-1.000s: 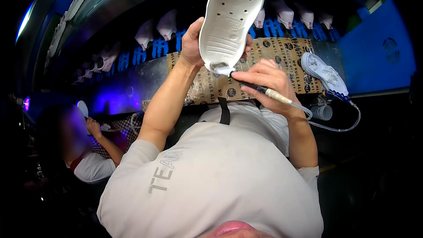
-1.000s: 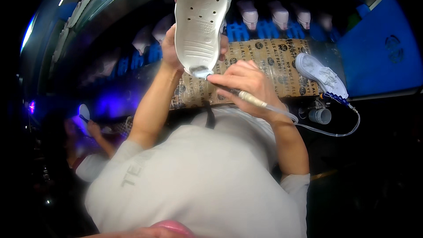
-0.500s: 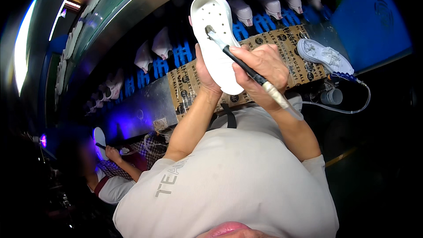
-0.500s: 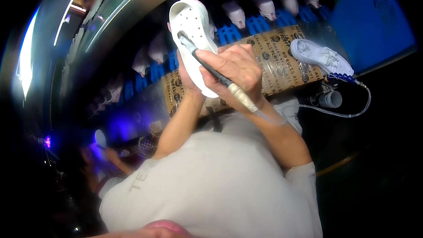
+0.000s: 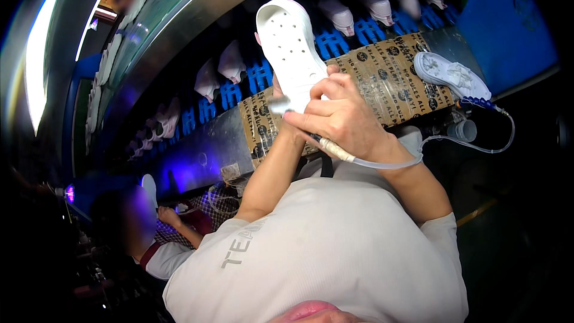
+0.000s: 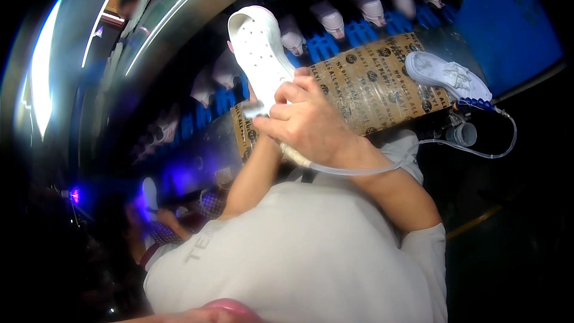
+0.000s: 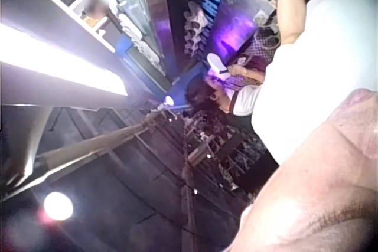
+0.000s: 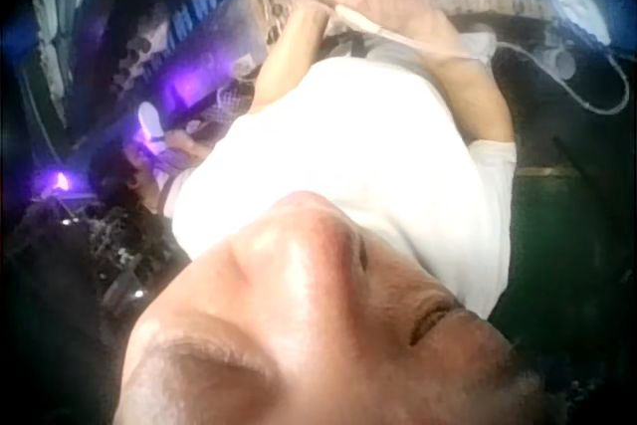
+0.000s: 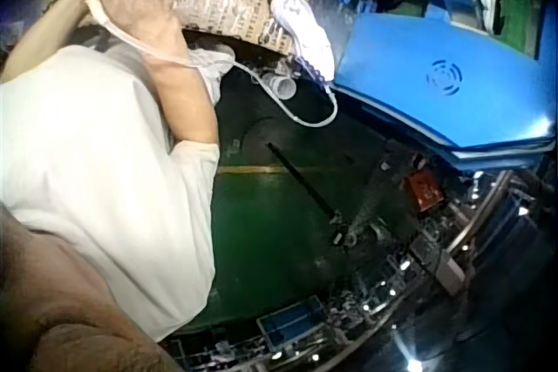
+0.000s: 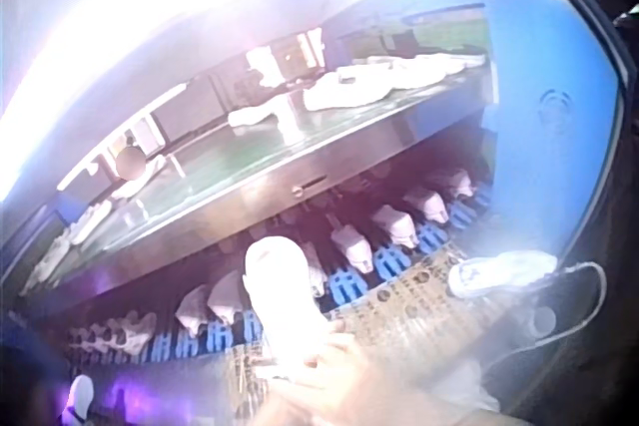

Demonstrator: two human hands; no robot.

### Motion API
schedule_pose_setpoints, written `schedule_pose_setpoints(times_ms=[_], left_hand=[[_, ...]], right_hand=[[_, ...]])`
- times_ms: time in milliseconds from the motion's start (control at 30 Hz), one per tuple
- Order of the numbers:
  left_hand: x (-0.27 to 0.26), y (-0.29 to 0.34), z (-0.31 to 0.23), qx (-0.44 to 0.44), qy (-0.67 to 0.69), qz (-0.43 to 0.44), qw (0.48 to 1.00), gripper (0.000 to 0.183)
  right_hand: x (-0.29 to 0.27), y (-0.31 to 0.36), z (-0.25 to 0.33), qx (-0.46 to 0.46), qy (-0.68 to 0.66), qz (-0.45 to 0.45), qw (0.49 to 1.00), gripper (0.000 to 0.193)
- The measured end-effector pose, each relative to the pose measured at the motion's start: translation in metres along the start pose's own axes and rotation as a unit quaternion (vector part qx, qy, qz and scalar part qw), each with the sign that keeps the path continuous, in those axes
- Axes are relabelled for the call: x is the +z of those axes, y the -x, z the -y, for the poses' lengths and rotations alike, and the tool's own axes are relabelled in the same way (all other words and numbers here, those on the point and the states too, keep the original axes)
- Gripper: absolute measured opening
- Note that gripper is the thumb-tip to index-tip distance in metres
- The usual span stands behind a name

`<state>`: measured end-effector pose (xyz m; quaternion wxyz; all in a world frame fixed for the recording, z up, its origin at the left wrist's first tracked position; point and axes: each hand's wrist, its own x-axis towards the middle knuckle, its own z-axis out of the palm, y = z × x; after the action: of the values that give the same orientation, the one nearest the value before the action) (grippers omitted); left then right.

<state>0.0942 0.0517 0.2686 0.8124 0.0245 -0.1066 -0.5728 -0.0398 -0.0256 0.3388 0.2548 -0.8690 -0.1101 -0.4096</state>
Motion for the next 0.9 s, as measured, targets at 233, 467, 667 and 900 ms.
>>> schedule_pose_setpoints(times_ms=[233,467,667,900], left_hand=[[0.013,0.0,-0.005,0.004,0.004,-0.034,0.999,0.076],[0.021,-0.008,-0.024,-0.026,-0.04,0.058,0.997,0.09],[0.037,-0.009,-0.044,-0.039,-0.142,0.129,0.981,0.092],[0.052,-0.01,-0.073,-0.08,-0.463,-0.005,0.882,0.059]], right_hand=[[-0.011,-0.001,0.008,0.049,-0.01,0.004,0.999,0.033],[-0.023,-0.003,0.015,0.127,-0.038,0.007,0.991,0.029],[-0.042,-0.002,0.012,0.16,-0.191,0.09,0.964,0.029],[-0.051,-0.001,-0.011,0.108,-0.292,0.157,0.937,0.032]])
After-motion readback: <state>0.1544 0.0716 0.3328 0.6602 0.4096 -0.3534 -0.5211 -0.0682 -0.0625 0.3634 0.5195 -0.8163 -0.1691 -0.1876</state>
